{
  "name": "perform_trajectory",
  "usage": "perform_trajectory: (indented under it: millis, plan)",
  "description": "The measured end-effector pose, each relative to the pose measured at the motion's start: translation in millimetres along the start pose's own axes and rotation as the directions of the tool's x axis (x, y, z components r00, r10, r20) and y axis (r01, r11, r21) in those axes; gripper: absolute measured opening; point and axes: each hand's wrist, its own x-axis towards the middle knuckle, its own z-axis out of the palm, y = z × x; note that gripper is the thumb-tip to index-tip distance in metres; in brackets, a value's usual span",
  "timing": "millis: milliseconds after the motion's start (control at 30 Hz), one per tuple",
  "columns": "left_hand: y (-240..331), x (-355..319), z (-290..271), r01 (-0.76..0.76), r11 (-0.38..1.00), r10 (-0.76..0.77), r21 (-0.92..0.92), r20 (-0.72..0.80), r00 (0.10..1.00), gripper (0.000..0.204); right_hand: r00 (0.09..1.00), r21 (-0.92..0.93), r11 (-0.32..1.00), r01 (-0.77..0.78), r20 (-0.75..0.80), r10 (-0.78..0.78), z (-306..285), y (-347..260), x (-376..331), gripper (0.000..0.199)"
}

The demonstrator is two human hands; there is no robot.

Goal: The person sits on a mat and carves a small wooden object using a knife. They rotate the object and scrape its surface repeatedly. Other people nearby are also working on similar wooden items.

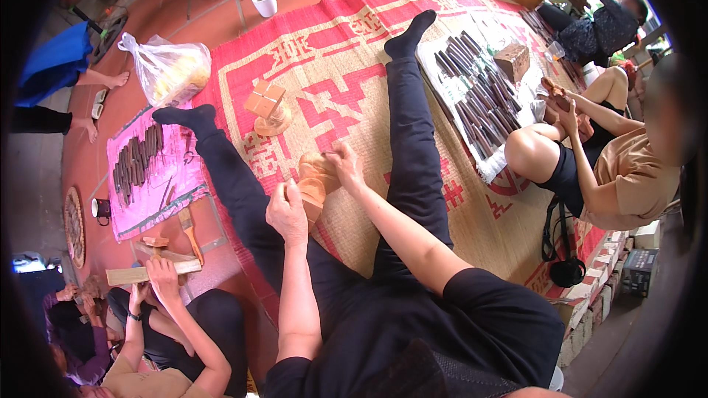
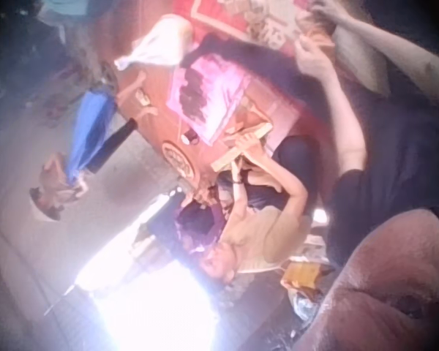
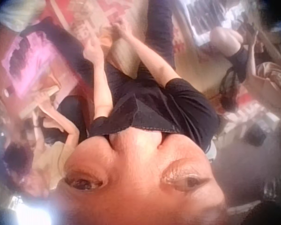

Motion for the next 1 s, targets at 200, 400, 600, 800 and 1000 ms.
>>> perform_trajectory:
  millis: [200,400,600,800,1000]
  plan:
    - [-4,5,0,0.032,0.999,-0.032,0.015,0.017,0.999,0.026,0.991,-0.132,0.982,0.134,0.032,-0.131,10,2,-7,0.020]
    - [3,1,1,-0.028,1.000,0.028,0.005,0.015,0.999,0.026,0.999,-0.117,0.992,0.043,-0.021,-0.046,6,2,10,0.019]
    - [2,6,-2,0.019,1.000,-0.019,-0.003,0.038,0.999,0.026,0.976,0.032,0.976,0.218,0.017,-0.218,19,14,-1,0.015]
    - [4,5,-2,0.014,1.000,-0.014,0.006,0.059,0.998,0.026,0.986,-0.108,0.982,0.156,-0.039,-0.161,16,15,13,0.023]
    - [-9,1,-2,0.009,1.000,-0.008,-0.019,0.011,1.000,0.027,0.989,-0.084,0.986,0.145,-0.020,-0.147,19,1,-4,0.020]
